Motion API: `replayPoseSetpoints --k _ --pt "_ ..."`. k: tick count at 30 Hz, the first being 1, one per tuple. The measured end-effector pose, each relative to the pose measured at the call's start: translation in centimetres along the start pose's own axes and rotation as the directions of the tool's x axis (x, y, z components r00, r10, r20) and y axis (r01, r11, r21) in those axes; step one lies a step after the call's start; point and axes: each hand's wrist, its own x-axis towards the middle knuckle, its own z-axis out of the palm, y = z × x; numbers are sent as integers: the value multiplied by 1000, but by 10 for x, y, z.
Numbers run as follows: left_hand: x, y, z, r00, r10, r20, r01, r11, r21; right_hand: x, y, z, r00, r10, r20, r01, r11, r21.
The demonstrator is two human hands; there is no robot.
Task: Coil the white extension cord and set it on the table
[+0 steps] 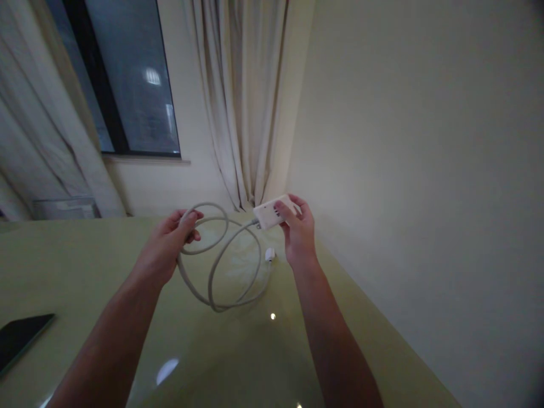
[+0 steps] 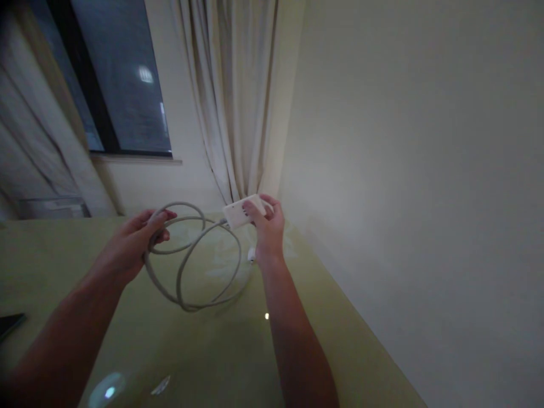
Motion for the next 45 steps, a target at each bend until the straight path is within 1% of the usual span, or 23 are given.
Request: replayPoseSetpoints --k 2,3,7,9,10,12,14,15,21,22,24,26,27,28,30,31,32,33,34,37,39,42,45 --pt "5 -3 -10 997 75 6 -75 988 138 7 -2 -6 985 -29 -170 45 995 93" --pt "7 -5 -14 995 97 -2 -94 971 222 10 -3 -9 975 -34 -219 63 990 127" --pt "15 -12 -24 995 88 -52 -53 877 477 19 -4 -18 949 -20 -313 97 968 233" --pt "20 -16 -29 997 76 -19 -51 809 586 21 -4 -21 937 -24 -347 117 961 250" --pt "23 -19 -32 997 71 14 -62 737 673 22 -4 -21 935 -30 -352 123 961 246" --pt "29 -26 -38 997 47 69 -83 518 851 22 -4 -22 944 -30 -328 111 966 232" --pt "33 -34 -45 996 5 85 -83 313 946 21 -4 -22 960 -5 -281 72 970 230" --pt "33 -39 -49 996 -17 84 -77 257 963 21 -5 -22 967 13 -256 49 971 234" --pt "26 -61 -67 983 -133 125 -116 70 991 17 -5 -17 974 176 -144 -138 960 245" --pt "24 -61 -66 985 -117 127 -122 45 991 17 -5 -16 972 195 -133 -159 958 240" --pt "21 -55 -57 990 8 141 -141 11 990 15 -3 -15 973 197 -118 -168 961 222" --pt "15 -47 -37 966 178 186 -193 20 981 14 -1 -13 981 167 -96 -146 970 192" --pt "11 -44 -23 949 230 216 -235 60 970 13 0 -13 986 148 -80 -132 976 175" --pt "6 -43 -7 933 220 286 -317 123 940 12 1 -12 989 131 -65 -119 980 158" --pt "-10 -50 27 878 74 472 -471 304 828 9 2 -10 994 107 -29 -103 987 125" --pt "-19 -58 43 823 -42 567 -507 395 766 7 2 -9 995 101 -9 -99 989 111" --pt "-28 -68 57 761 -147 632 -516 453 727 6 1 -8 995 98 9 -98 990 100" --pt "-37 -79 68 733 -192 652 -516 467 718 4 0 -7 995 97 22 -99 991 95" --pt "-45 -92 77 723 -216 657 -511 473 718 2 -1 -6 995 96 29 -98 991 94" --pt "-54 -121 86 736 -238 634 -459 512 726 -2 -5 -5 996 85 22 -87 991 106" --pt "-48 -128 82 767 -216 604 -405 568 717 -3 -7 -4 997 77 14 -78 991 106" --pt "-29 -117 72 840 -150 522 -299 674 675 -3 -7 -2 997 79 8 -79 992 95" --pt "-14 -88 61 907 -73 415 -206 781 589 -1 -3 1 997 79 -5 -78 992 95"
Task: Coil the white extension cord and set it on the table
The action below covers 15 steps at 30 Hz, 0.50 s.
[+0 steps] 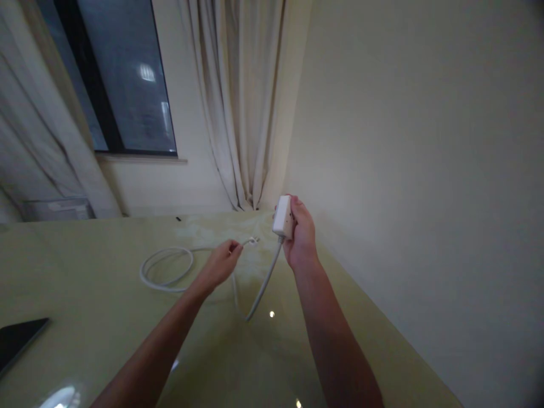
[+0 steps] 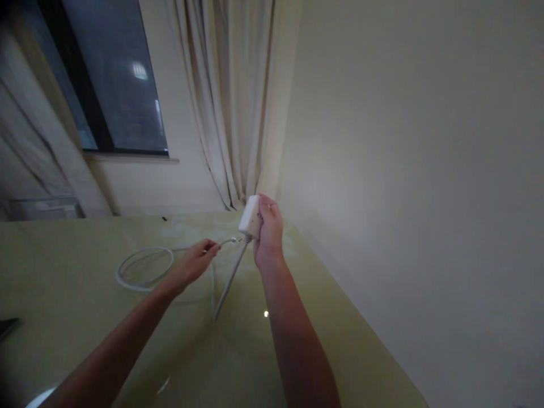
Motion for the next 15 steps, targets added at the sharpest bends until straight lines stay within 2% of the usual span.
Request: replayPoseSetpoints --k 2,4,6,10,15 --pt "-3 14 -18 997 -29 -66 14 977 -211 1 4 2 1000 0 -26 0 1000 -1" --pt "-11 30 -30 994 -71 -87 14 845 -534 1 9 4 997 1 -74 -2 1000 -10" --pt "-21 46 -36 996 -56 -75 -13 714 -700 0 14 5 993 -1 -121 -2 1000 -24" --pt "-37 71 -36 995 56 -79 -96 670 -736 -4 18 8 988 -2 -155 -5 999 -44" --pt "-51 91 -27 995 90 40 -29 655 -755 -5 21 7 985 -4 -171 -7 998 -62"
